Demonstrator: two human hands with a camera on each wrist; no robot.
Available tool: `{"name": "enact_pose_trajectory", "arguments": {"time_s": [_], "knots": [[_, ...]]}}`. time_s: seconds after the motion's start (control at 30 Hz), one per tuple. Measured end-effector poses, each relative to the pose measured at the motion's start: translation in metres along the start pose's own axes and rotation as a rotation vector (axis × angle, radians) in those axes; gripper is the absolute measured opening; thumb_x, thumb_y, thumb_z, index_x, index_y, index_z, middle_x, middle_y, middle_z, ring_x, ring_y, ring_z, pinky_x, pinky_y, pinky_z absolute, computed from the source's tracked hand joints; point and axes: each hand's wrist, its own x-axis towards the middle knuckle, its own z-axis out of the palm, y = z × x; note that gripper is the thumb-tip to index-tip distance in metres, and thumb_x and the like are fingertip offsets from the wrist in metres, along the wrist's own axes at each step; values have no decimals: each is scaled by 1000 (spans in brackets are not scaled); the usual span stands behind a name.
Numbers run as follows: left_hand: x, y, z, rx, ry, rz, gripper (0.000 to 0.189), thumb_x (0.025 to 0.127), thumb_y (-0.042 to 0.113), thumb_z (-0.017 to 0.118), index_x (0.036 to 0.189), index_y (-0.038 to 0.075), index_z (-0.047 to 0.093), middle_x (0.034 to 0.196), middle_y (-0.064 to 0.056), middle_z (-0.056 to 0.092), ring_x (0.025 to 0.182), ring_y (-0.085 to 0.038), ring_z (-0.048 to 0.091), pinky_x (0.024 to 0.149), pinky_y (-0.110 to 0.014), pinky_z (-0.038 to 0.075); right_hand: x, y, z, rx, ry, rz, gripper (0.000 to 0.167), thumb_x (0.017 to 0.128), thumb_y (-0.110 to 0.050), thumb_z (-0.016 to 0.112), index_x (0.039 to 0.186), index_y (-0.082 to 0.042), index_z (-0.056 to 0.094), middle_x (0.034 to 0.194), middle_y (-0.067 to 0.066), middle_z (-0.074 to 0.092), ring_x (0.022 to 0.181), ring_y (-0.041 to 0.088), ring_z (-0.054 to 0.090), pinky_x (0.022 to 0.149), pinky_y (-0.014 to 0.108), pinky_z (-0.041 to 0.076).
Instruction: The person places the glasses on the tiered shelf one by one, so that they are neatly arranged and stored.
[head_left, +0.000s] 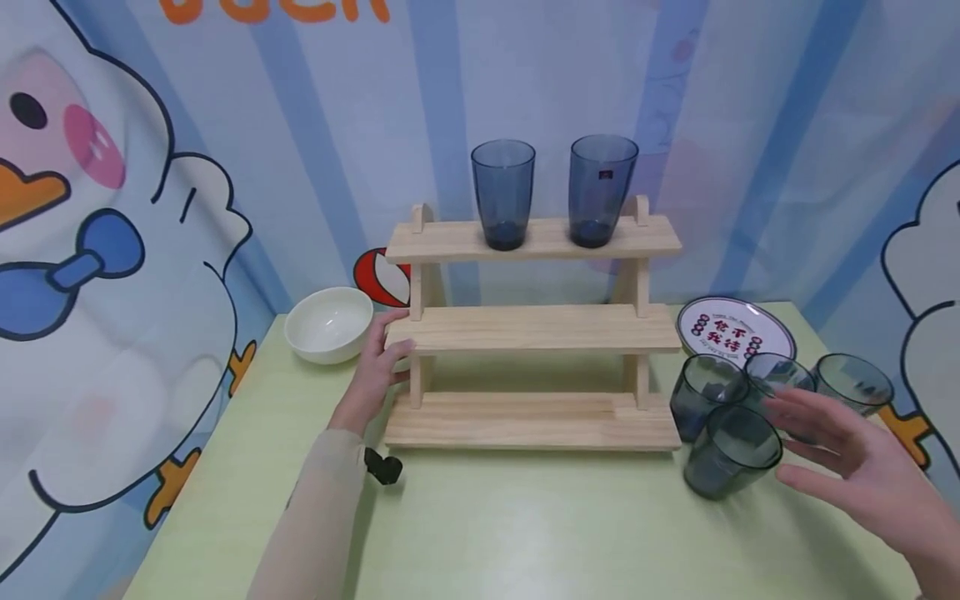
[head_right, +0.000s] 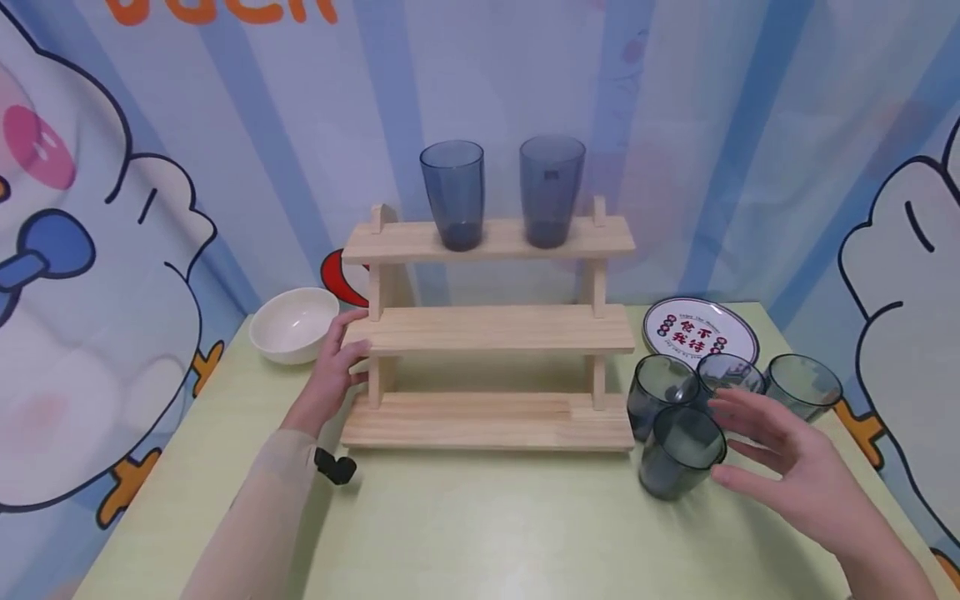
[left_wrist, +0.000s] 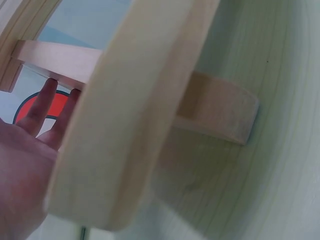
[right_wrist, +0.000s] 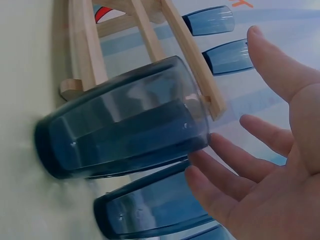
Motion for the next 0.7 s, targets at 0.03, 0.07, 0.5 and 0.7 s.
{"name": "enact_pose_trajectory", "arguments": {"time_s": [0.03, 0.07, 0.5, 0.7], "knots": [[0, -1, -1, 1, 1, 2, 54, 104, 21, 54, 155, 27, 39, 159, -15, 39, 134, -42, 48, 104, -72, 44, 0, 1, 2, -3, -10, 18, 84, 88, 2, 81, 161, -9, 39, 139, -29, 51, 121, -17, 50, 87, 7, 48], [0, -1, -1, 1, 3, 5, 54, 103, 21, 54, 155, 27, 39, 159, -16, 38, 134, -42, 48, 104, -72, 44, 0, 2, 4, -9, -17, 36, 85, 89, -1, 82, 161, -10, 39, 138, -30, 49, 120, -18, 49, 86, 7, 49], [1, 0, 0, 5, 22, 17, 53, 102, 21, 55, 153, 28, 41, 158, -14, 39, 134, -43, 49, 103, -73, 44, 5, 11, 22, -2, -37, 173, 88, 87, -14, 87, 160, -7, 39, 142, -8, 52, 114, -21, 46, 83, 7, 48], [0, -1, 0, -6, 10, 11, 54, 102, 21, 54, 155, 26, 40, 158, -15, 40, 133, -42, 49, 103, -72, 44, 4, 18, 30, 22, -34, 203, 89, 86, -14, 88, 160, -8, 38, 146, 17, 53, 109, -19, 52, 83, 9, 50]]}}
